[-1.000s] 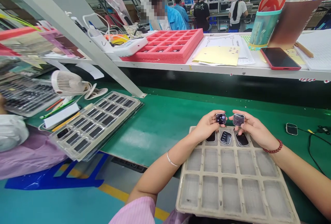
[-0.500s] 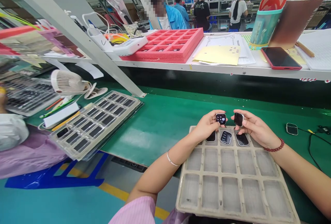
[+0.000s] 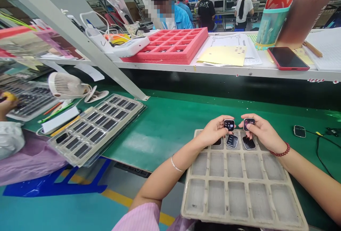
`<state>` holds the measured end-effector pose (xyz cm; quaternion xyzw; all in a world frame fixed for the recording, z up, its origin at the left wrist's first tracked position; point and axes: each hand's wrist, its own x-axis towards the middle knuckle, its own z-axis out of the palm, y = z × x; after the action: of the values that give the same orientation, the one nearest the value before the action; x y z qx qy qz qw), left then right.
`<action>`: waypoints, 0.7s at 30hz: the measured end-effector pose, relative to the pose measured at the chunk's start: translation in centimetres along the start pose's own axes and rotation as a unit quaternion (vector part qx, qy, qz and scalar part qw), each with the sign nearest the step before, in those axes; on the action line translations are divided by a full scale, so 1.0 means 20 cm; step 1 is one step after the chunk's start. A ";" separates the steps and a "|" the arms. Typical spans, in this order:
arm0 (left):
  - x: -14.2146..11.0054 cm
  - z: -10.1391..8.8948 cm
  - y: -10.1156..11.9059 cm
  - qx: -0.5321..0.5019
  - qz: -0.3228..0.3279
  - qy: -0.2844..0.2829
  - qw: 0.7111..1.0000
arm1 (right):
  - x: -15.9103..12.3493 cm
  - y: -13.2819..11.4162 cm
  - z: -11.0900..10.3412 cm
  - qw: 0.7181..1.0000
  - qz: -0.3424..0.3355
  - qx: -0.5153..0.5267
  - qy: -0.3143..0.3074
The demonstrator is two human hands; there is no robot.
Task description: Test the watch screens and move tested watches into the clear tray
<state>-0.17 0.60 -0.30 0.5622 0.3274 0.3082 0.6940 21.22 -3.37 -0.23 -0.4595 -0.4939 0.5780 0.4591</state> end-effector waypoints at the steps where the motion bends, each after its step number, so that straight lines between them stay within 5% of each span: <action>1: 0.00 0.00 0.00 0.000 0.001 0.002 1.000 | 0.00 0.00 0.01 1.000 -0.001 -0.010 -0.002; 21: 0.00 0.01 0.01 -0.015 0.016 0.015 1.000 | -0.02 -0.01 0.03 0.997 -0.017 -0.058 -0.042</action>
<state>-0.13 0.48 -0.07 0.5521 0.3245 0.3323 0.6925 20.68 -3.76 0.02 -0.4522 -0.5530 0.5592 0.4207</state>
